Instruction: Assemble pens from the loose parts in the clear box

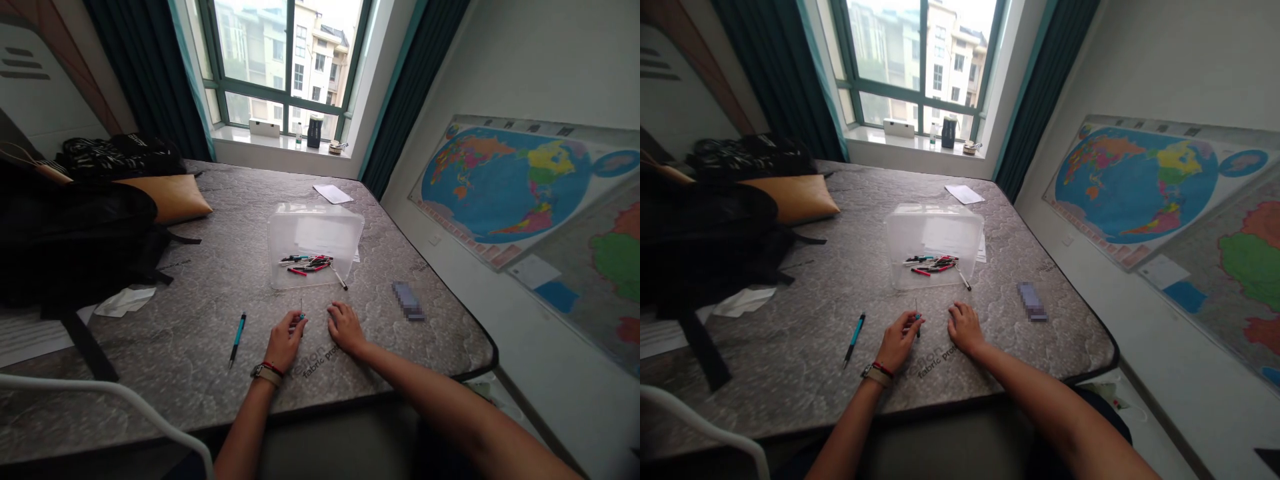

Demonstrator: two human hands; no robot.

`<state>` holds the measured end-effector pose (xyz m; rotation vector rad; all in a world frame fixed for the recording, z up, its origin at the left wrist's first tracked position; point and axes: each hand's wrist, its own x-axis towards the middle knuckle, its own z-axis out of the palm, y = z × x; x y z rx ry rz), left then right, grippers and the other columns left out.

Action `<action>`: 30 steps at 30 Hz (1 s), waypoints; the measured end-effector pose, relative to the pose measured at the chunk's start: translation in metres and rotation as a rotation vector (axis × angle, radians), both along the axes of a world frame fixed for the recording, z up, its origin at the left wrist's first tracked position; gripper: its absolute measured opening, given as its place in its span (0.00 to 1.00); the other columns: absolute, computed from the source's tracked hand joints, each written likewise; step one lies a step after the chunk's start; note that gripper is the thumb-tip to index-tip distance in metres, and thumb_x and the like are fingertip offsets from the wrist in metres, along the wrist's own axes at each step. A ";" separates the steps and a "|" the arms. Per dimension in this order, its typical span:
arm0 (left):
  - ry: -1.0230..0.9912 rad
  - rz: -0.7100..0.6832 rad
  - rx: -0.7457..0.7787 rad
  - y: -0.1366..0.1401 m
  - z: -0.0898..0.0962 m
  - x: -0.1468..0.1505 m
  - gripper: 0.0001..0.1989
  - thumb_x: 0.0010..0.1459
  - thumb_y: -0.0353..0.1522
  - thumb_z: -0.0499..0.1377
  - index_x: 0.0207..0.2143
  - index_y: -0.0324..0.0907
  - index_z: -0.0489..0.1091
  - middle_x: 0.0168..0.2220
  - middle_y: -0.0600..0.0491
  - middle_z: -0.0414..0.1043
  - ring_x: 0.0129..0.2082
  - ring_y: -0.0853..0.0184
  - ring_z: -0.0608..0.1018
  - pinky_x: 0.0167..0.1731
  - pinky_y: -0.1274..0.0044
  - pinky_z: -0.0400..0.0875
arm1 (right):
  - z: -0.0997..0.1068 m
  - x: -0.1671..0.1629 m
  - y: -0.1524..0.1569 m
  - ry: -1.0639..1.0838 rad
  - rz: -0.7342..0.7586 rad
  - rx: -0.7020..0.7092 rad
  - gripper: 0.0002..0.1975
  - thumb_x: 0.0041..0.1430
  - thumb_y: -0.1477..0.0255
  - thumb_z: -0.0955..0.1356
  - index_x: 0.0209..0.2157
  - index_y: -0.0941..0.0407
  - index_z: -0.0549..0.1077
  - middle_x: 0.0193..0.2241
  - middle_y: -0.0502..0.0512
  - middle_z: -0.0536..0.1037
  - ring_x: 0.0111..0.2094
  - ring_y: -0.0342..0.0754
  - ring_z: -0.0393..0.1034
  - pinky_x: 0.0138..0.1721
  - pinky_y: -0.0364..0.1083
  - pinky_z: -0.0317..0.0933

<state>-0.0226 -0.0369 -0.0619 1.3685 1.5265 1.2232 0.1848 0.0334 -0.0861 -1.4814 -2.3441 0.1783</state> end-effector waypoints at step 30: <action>-0.046 0.039 -0.055 0.019 -0.003 -0.013 0.13 0.60 0.42 0.55 0.40 0.45 0.71 0.39 0.50 0.77 0.40 0.63 0.78 0.40 0.72 0.74 | 0.057 -0.097 0.276 -0.554 0.210 -0.298 0.14 0.52 0.77 0.70 0.42 0.55 0.79 0.44 0.62 0.78 0.42 0.53 0.73 0.40 0.43 0.61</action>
